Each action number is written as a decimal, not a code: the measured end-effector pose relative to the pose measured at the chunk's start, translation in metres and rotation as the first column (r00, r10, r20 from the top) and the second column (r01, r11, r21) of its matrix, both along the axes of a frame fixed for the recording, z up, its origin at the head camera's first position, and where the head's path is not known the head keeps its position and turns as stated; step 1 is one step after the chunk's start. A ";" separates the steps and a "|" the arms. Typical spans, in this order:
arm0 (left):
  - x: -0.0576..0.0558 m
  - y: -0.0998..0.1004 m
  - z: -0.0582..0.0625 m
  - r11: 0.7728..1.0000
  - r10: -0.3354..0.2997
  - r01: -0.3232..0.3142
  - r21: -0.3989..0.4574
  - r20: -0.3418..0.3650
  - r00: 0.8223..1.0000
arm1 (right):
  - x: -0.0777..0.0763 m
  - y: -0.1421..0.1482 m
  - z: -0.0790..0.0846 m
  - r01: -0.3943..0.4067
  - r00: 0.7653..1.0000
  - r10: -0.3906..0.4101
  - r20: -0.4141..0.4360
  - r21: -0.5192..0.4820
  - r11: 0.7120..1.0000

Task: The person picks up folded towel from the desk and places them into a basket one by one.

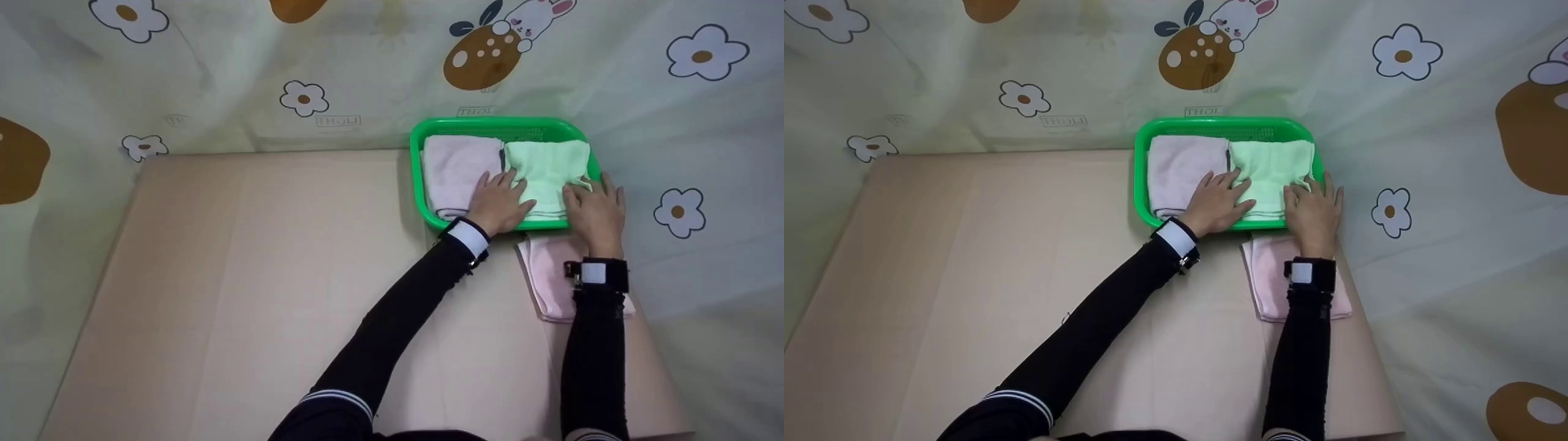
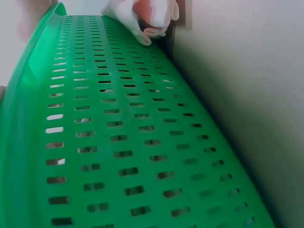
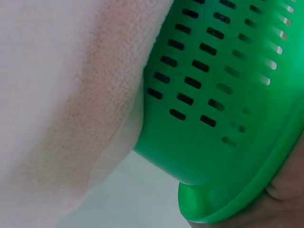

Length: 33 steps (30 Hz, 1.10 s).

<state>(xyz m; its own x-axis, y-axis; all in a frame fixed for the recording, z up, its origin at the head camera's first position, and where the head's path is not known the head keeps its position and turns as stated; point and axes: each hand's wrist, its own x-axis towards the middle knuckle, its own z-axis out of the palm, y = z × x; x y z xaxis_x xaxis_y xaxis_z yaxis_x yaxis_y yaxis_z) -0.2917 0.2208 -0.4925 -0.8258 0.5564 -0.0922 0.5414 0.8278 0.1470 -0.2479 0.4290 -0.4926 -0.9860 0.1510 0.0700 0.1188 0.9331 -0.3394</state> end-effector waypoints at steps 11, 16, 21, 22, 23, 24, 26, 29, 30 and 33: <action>0.019 -0.053 0.006 0.971 -0.070 0.089 0.220 -0.093 0.993 | 0.016 0.010 0.008 0.044 0.995 -0.063 -0.080 -0.215 0.976; 0.025 -0.117 0.002 0.952 -0.026 0.062 0.299 -0.121 0.992 | 0.035 0.014 0.024 0.157 0.966 -0.211 -0.150 -0.309 0.938; 0.031 -0.170 -0.004 0.923 0.010 0.028 0.383 -0.096 0.995 | 0.055 0.017 0.029 0.263 0.918 -0.323 -0.232 -0.255 0.931; 0.033 -0.178 -0.006 0.917 0.007 0.030 0.398 -0.090 0.996 | 0.061 0.019 0.027 0.279 0.917 -0.331 -0.224 -0.235 0.931; 0.034 -0.184 -0.007 0.913 0.001 0.035 0.407 -0.087 0.996 | 0.067 0.021 0.024 0.289 0.920 -0.333 -0.204 -0.220 0.932; 0.035 -0.189 -0.009 0.910 -0.007 0.043 0.412 -0.088 0.996 | 0.074 0.024 0.021 0.295 0.930 -0.329 -0.164 -0.199 0.934; 0.036 -0.197 -0.011 0.903 -0.031 0.066 0.424 -0.089 0.996 | 0.089 0.029 0.011 0.290 0.954 -0.298 -0.040 -0.148 0.946; 0.036 -0.207 -0.013 0.896 -0.077 0.099 0.432 -0.069 0.995 | 0.106 0.035 -0.006 0.212 0.966 -0.198 0.167 -0.071 0.975; 0.036 -0.209 -0.014 0.895 -0.089 0.106 0.433 -0.060 0.994 | 0.110 0.037 -0.012 0.176 0.962 -0.161 0.221 -0.048 0.983; 0.033 -0.215 -0.015 0.884 -0.119 0.114 0.453 -0.017 0.993 | 0.116 0.038 -0.025 0.096 0.945 -0.084 0.317 -0.020 0.995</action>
<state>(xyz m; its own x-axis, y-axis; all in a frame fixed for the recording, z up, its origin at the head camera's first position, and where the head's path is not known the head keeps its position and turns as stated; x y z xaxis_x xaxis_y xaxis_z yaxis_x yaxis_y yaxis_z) -0.2592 0.0063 -0.5071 -0.7527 0.6321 0.1842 0.6263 0.6010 0.4965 -0.1320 0.4674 -0.5180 -0.9390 0.2370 -0.2492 0.3080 0.9020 -0.3025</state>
